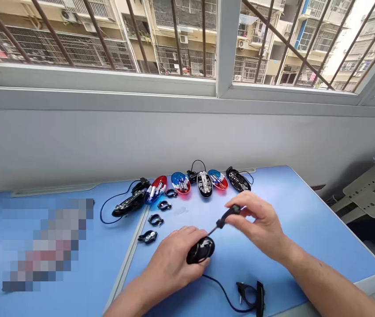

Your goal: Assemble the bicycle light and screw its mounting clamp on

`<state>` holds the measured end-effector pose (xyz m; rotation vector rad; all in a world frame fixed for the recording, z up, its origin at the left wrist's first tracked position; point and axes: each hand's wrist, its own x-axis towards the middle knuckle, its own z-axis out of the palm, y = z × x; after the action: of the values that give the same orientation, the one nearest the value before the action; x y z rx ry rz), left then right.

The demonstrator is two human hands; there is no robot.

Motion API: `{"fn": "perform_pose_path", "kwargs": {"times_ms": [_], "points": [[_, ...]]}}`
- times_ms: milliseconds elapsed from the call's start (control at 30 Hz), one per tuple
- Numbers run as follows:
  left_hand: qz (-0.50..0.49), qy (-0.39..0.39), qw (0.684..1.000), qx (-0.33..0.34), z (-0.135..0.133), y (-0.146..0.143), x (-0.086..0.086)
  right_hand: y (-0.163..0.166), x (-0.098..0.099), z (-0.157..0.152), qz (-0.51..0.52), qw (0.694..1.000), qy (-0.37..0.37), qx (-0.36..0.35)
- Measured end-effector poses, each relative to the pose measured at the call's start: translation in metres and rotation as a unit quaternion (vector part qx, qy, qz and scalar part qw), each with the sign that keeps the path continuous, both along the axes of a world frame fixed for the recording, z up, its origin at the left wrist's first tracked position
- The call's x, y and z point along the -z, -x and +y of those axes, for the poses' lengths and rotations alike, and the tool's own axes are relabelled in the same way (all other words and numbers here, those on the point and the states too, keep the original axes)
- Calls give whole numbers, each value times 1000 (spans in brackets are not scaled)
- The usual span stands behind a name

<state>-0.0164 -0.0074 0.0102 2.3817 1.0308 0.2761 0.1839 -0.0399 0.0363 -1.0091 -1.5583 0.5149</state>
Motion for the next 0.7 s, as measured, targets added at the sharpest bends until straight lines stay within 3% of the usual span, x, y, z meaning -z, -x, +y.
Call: {"fn": "perform_pose_path", "kwargs": {"times_ms": [133, 233, 367, 500, 700], "points": [[-163, 186, 967, -62, 5, 7, -6, -9, 2, 8, 93, 993, 70, 31], [-216, 270, 933, -95, 7, 9, -8, -6, 13, 13, 75, 991, 113, 4], [-255, 300, 916, -77, 6, 9, -5, 5, 30, 15, -22, 988, 150, -10], [-308, 322, 894, -48, 3, 8, 0, 13, 44, 16, -125, 983, 131, 12], [-356, 326, 876, -12, 3, 6, 3, 11, 58, 17, -262, 953, 148, 18]]}}
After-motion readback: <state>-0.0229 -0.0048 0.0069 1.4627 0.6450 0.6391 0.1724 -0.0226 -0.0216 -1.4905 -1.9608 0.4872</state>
